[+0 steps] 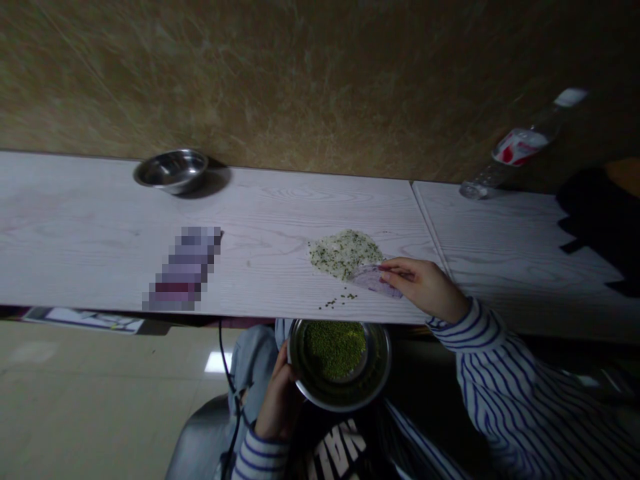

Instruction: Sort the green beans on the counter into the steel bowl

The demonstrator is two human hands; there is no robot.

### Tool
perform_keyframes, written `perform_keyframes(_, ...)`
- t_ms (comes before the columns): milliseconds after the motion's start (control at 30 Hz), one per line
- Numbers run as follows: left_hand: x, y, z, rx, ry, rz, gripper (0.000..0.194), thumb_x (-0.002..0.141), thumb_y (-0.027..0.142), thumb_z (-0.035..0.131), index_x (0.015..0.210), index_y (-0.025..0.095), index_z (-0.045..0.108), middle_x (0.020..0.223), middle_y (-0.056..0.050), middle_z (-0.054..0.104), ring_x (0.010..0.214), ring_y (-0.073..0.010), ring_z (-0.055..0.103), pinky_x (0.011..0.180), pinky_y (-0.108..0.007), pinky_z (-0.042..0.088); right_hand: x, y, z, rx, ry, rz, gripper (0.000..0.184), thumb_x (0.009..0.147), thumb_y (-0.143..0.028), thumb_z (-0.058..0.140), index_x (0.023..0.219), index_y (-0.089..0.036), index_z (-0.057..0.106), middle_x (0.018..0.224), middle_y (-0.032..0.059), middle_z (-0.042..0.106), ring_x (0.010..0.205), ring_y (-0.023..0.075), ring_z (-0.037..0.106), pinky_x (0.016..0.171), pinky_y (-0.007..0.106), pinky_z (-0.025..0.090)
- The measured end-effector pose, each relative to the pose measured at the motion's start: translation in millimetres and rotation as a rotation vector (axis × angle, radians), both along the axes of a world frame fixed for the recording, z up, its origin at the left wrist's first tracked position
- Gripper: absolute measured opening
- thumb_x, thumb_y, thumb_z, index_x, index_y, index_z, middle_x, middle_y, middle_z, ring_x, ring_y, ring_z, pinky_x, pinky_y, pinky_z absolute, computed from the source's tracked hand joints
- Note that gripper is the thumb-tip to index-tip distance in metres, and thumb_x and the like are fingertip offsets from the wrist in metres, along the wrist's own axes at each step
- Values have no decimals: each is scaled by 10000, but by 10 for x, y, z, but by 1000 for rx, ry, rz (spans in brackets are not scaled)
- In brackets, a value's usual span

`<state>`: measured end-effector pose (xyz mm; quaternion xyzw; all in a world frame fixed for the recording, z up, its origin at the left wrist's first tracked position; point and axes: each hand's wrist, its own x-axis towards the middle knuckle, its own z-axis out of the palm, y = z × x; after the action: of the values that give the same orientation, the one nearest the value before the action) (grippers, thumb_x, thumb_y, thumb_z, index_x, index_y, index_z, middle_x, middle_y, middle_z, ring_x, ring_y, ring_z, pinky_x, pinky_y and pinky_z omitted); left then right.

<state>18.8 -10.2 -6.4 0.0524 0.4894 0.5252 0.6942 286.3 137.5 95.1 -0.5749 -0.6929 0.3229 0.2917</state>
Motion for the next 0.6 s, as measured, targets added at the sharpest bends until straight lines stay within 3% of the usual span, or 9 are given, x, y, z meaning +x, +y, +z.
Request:
perform_keyframes(200, -6, 3, -3, 13, 9, -18, 593, 591, 243, 714, 1183, 278, 729, 1137, -70, 763, 1144, -343, 631, 936, -430, 523, 71, 49, 16, 26, -16, -47, 235, 846, -326, 677, 995, -193, 800, 911, 91, 825, 801, 248, 783, 770, 376, 649)
perform_keyframes(367, 9, 6, 23, 37, 31, -4, 483, 590, 240, 720, 1065, 306, 769, 1122, -45, 775, 1156, -323, 633, 974, -420, 506, 22, 30, 11, 47, -39, -39, 218, 856, -311, 669, 988, -209, 809, 927, 80, 824, 818, 243, 779, 782, 376, 651)
perform_keyframes(600, -19, -24, -46, 50, 26, -3, 508, 615, 241, 712, 1118, 296, 765, 1185, -56, 769, 1179, -329, 632, 963, -417, 507, 69, -23, 28, 28, -17, -10, 220, 832, -331, 683, 965, -213, 813, 934, 81, 828, 840, 251, 782, 789, 373, 652)
